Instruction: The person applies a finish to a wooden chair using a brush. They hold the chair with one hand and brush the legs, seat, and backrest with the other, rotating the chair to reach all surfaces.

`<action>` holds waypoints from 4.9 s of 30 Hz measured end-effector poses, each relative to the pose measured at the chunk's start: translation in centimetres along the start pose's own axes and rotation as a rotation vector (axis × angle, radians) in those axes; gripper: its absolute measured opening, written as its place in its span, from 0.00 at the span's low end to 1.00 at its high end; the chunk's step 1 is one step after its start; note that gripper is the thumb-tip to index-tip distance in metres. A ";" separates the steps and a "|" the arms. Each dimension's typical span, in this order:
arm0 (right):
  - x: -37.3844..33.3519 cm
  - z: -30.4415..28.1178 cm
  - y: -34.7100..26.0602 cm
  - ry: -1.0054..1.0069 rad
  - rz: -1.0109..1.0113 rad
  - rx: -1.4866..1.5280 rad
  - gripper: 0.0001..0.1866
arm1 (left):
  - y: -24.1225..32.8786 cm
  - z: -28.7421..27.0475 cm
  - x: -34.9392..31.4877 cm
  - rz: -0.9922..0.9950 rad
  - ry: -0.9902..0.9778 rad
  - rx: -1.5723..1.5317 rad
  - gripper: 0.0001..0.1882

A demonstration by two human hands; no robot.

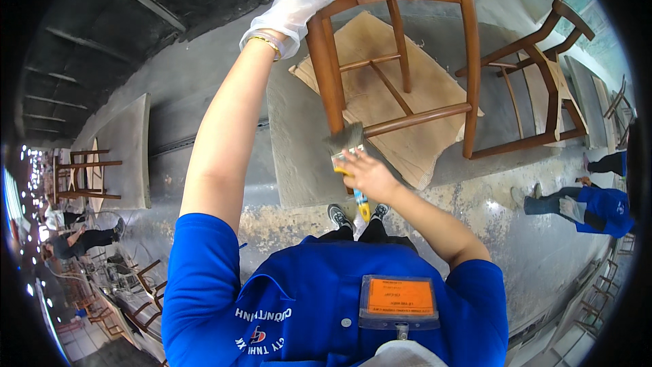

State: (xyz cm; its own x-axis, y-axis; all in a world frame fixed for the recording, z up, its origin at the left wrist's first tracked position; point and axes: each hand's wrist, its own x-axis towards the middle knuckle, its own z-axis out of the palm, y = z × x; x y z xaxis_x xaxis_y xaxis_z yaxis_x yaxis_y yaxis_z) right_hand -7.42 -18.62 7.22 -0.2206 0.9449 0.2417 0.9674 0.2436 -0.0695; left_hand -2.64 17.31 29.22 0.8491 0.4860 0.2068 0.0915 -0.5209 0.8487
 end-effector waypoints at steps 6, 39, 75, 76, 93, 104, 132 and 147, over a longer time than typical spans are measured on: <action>-5.4 6.5 -3.9 -0.329 0.095 0.405 0.09 | -2.7 0.9 2.5 0.141 0.082 0.123 0.20; -17.6 14.5 -7.9 1.278 1.888 1.378 0.13 | 1.4 4.3 -2.8 0.298 -0.057 0.387 0.24; -56.2 16.1 -8.0 1.055 2.571 0.556 0.11 | 8.5 26.9 -11.9 -0.748 -0.057 -0.722 0.02; -55.9 15.9 -7.3 1.065 2.570 0.600 0.10 | 8.9 28.9 -11.2 -0.853 0.098 -0.884 0.03; -50.0 18.3 -4.2 0.792 2.448 0.499 0.10 | 5.1 26.9 -16.5 -0.997 0.286 -0.620 0.38; -48.1 16.7 -5.9 1.083 2.440 0.562 0.09 | 8.2 22.3 -9.6 -0.106 0.273 -0.609 0.16; -37.0 11.1 21.5 2.437 1.856 1.151 0.15 | 7.1 10.2 -0.5 -0.149 0.601 -0.696 0.13; -34.2 4.6 18.8 1.892 1.373 1.481 0.11 | 1.1 5.4 9.5 -0.221 0.563 -0.673 0.19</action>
State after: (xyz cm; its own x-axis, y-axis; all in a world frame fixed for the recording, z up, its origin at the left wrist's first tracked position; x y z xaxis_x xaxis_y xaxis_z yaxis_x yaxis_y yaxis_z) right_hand 17.72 -45.32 -6.82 0.9094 -0.0829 -0.4075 -0.2496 0.6751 -0.6943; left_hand 8.39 17.57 29.49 0.4524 0.8896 0.0626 -0.2514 0.0599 0.9660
